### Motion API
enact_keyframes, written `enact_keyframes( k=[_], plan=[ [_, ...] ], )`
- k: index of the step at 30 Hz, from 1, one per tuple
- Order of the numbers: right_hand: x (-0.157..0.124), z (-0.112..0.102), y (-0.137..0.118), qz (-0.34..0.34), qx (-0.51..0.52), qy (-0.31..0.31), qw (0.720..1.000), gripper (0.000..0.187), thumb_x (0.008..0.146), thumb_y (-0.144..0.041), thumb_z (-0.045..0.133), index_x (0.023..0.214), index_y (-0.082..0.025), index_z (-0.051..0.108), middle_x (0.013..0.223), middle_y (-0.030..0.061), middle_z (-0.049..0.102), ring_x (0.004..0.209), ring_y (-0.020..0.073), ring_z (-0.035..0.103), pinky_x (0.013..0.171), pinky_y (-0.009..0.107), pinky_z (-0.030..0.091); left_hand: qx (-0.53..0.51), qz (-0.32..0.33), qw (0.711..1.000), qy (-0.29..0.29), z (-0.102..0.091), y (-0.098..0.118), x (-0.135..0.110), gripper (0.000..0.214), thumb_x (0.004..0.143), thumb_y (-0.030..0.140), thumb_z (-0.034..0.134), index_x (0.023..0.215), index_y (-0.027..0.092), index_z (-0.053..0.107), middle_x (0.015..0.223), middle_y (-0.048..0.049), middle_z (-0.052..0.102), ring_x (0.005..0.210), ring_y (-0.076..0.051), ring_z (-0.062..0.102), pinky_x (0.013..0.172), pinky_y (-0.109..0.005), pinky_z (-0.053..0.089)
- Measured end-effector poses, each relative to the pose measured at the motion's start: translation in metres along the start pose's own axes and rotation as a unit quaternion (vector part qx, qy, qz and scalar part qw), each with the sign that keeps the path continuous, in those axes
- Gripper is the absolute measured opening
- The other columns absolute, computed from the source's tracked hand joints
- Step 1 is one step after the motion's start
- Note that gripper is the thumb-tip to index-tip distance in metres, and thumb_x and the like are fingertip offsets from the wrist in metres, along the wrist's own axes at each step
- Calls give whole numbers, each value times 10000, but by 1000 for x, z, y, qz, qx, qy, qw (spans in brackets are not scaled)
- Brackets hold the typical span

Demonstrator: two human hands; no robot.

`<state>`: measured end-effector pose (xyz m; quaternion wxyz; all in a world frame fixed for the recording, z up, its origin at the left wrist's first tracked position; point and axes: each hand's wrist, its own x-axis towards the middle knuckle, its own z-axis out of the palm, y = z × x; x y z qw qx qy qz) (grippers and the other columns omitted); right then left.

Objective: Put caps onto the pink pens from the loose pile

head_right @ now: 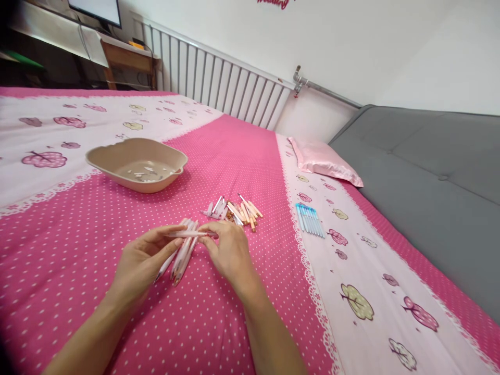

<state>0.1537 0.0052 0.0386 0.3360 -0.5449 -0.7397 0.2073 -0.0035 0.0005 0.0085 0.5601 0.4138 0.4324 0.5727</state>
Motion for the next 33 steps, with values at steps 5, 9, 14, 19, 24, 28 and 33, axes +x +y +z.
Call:
enact_keyframes(
  k=[5,9,14,19,24,28,33],
  plan=[
    [0,0,1,-12,-18,11,1000,127,790,-215,624,883,-245,704,848,24,705,801,193,608,761,339,413,32,-6,999,28,1,3,-3,281,605,305,760,841,164,703,743,-49,711,616,-146,617,554,-221,465],
    [0,0,0,-12,-35,19,999,112,777,-224,649,870,-241,708,838,21,706,812,197,604,783,352,403,66,-13,997,47,-1,3,-1,238,624,376,738,710,156,705,620,-36,677,530,-121,577,494,-197,427],
    [0,0,-1,-26,-26,27,999,99,762,-217,669,844,-255,712,824,24,706,826,206,607,793,366,397,144,-12,987,64,-5,0,0,360,683,466,663,525,144,648,444,-20,571,400,-91,475,406,-191,348],
    [1,-1,1,-17,-40,41,998,96,757,-194,669,830,-241,708,812,17,703,799,193,607,781,353,401,160,23,984,74,-5,0,-2,319,652,432,703,777,139,687,603,-35,649,505,-120,564,461,-198,408],
    [1,-1,3,-16,-38,54,998,119,752,-162,660,834,-236,702,823,2,703,791,171,615,777,327,411,135,87,987,7,-4,-5,1,459,645,330,721,1067,181,619,1020,-83,679,833,-181,643,746,-288,505],
    [1,-1,2,-22,-47,63,997,131,748,-144,657,828,-237,704,799,-7,700,777,167,616,769,324,412,194,95,976,-8,-5,-7,1,276,735,352,627,947,180,670,880,-60,702,772,-184,642,731,-309,503],
    [1,-2,3,-26,-41,67,997,124,745,-156,665,828,-239,704,801,-4,705,777,170,623,771,326,421,221,90,971,-22,-5,-4,-2,302,762,396,598,965,182,662,884,-52,696,763,-176,630,691,-285,485]
  ],
)
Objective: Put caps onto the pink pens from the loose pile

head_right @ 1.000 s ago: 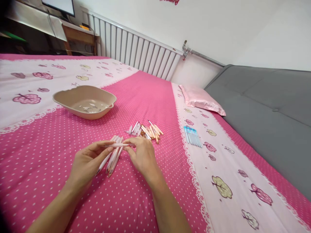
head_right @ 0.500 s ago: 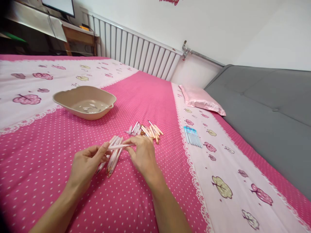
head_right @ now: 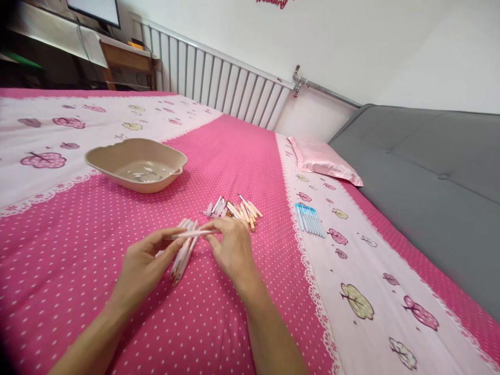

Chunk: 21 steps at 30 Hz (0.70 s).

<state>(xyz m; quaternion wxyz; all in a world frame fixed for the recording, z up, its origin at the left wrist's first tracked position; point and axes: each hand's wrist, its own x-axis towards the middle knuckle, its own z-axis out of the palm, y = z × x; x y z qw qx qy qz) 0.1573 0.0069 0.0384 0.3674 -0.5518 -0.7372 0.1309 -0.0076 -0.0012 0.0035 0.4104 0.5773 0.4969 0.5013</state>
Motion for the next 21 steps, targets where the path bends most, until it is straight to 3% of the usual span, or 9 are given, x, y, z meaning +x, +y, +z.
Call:
enact_keyframes(
  k=[3,7,12,15,18,21],
  plan=[
    [0,-1,1,-2,8,2,1000,126,740,-146,668,822,-236,702,795,-4,706,779,169,625,787,330,425,23,-12,1000,-12,-1,0,0,319,775,444,569,896,166,669,760,-30,670,657,-148,590,597,-252,448],
    [-1,-2,0,-1,-4,-3,1000,116,728,-141,682,798,-232,701,778,-10,701,781,170,619,799,341,419,54,-29,998,2,-1,-2,0,407,794,506,511,660,148,649,497,17,513,472,-96,452,465,-220,335],
    [0,-1,-2,2,-10,-8,1000,105,728,-150,687,789,-235,698,779,-14,698,796,172,615,806,346,411,48,-60,997,15,-3,-3,-1,493,801,524,482,508,144,595,412,15,471,394,-80,394,423,-220,302],
    [1,-1,0,4,-14,4,1000,119,725,-147,685,800,-239,699,795,-10,702,808,180,617,811,351,405,42,-69,996,42,-4,-2,0,399,768,513,542,697,142,672,517,-3,575,458,-103,479,445,-218,359],
    [0,-2,2,1,-17,6,1000,123,725,-140,679,793,-241,697,780,-17,704,776,175,620,815,357,395,4,-40,999,31,-1,-2,1,473,675,430,680,1069,175,626,855,-43,690,693,-151,614,600,-244,481],
    [-1,-1,3,2,-18,8,1000,117,727,-141,676,788,-238,696,775,-18,705,772,173,620,814,356,392,-6,18,1000,-4,1,-2,0,379,692,360,674,1034,198,647,945,-50,692,799,-170,636,729,-286,505]
  ],
)
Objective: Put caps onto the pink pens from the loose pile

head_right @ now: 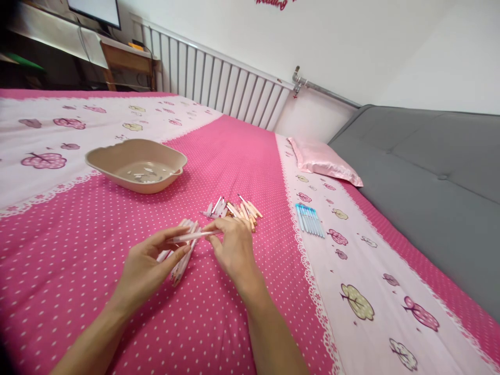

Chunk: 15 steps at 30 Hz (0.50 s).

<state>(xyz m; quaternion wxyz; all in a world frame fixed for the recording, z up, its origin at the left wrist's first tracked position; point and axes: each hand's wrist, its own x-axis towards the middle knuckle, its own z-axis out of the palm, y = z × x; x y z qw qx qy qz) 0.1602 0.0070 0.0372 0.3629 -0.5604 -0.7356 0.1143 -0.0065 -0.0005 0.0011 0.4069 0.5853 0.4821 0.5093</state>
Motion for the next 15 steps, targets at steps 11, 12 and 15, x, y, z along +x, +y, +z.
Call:
enact_keyframes(
  k=[11,12,15],
  plan=[
    [0,0,-3,0,-4,-5,1000,108,727,-154,688,788,-242,701,787,-13,706,796,177,619,818,357,397,85,-4,996,2,-2,1,-1,337,793,454,531,895,173,687,714,-21,681,607,-141,587,563,-241,443],
    [0,0,-3,0,-4,-7,1000,104,727,-156,688,785,-242,701,787,-14,705,798,176,618,824,360,394,90,-14,996,5,-2,1,-1,356,794,470,520,856,163,687,656,-13,659,564,-132,563,529,-232,422],
    [-1,0,-3,-2,-9,-10,1000,105,725,-152,689,775,-244,698,775,-22,700,802,174,612,846,373,378,88,-49,995,15,-2,0,-1,422,789,521,499,730,140,671,529,1,581,476,-113,495,459,-219,363]
  ],
)
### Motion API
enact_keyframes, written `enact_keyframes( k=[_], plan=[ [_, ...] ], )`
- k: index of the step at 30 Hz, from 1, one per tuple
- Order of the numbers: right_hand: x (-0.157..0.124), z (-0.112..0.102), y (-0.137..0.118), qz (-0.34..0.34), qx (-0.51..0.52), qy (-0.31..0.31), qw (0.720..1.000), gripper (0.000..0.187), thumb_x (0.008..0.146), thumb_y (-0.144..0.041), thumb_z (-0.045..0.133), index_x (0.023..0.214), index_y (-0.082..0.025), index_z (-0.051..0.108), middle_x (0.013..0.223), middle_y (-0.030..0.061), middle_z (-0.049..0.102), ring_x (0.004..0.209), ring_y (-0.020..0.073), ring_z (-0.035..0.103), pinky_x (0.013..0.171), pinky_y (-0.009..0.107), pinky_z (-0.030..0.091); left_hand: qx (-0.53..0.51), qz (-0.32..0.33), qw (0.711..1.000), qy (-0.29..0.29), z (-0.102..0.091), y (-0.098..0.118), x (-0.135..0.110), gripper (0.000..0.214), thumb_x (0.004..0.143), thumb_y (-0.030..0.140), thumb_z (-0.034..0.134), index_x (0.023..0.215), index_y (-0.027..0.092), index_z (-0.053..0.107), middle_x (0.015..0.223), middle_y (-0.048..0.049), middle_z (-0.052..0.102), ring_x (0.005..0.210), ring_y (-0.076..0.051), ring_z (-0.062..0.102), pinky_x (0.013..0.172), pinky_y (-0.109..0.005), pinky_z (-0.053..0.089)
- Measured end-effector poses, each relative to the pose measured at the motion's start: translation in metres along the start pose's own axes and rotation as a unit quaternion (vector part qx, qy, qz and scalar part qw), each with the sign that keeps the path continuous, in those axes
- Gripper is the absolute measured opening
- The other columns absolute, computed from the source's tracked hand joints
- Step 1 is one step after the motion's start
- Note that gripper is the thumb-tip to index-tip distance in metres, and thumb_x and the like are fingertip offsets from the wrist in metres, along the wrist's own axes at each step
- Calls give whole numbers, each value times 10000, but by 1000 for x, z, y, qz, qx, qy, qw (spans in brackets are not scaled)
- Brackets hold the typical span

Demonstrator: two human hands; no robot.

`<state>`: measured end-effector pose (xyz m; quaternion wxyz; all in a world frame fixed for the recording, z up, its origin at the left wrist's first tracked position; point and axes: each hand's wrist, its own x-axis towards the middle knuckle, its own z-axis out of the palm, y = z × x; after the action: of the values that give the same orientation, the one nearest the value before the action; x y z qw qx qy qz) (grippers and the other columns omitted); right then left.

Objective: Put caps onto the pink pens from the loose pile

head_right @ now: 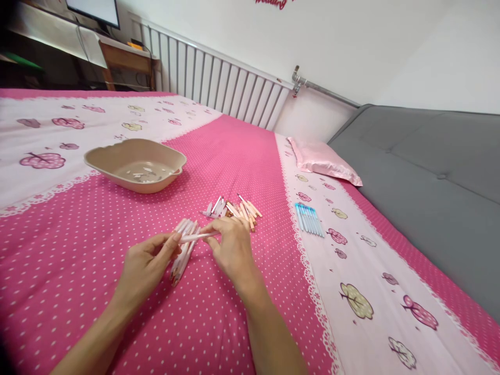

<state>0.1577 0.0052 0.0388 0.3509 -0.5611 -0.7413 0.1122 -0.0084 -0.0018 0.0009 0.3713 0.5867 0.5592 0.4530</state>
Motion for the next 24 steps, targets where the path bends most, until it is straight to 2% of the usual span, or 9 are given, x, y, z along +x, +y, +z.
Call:
enact_keyframes(
  k=[6,9,13,15,18,24],
  plan=[
    [2,-7,6,19,-6,39,999,92,735,-141,649,761,-223,684,772,-7,692,797,185,605,830,372,391,-111,-104,986,62,-4,3,2,473,716,577,557,590,128,637,512,-26,596,439,-106,484,413,-208,358],
    [3,-13,11,33,17,40,999,127,762,-135,586,815,-214,669,810,1,693,770,174,611,786,335,418,-139,-115,981,69,-5,5,3,474,685,586,585,571,129,635,510,-35,602,438,-112,491,422,-214,385],
    [3,-19,16,105,12,41,994,179,811,-162,483,862,-192,652,836,28,681,768,181,604,711,305,424,-146,-116,980,70,-4,4,3,455,670,573,611,582,128,640,505,-31,601,441,-113,497,431,-215,395],
    [3,-20,16,124,38,24,991,198,836,-246,484,909,-195,661,848,31,673,765,180,594,684,295,421,-148,-117,980,69,-3,3,3,449,678,566,609,585,127,641,512,-30,605,448,-111,502,439,-213,400],
    [3,-18,11,104,98,-35,989,246,816,-335,547,1002,-229,668,865,15,665,772,165,581,686,281,416,-137,-114,982,56,-2,0,4,455,696,563,592,588,124,640,523,-32,613,447,-107,503,433,-211,390],
    [2,-16,12,127,149,-94,976,181,790,-301,571,792,-177,702,643,-11,612,587,115,500,575,244,366,-102,-97,989,38,-3,-6,4,432,716,539,586,620,122,645,525,-23,607,448,-106,496,411,-203,349]
  ],
)
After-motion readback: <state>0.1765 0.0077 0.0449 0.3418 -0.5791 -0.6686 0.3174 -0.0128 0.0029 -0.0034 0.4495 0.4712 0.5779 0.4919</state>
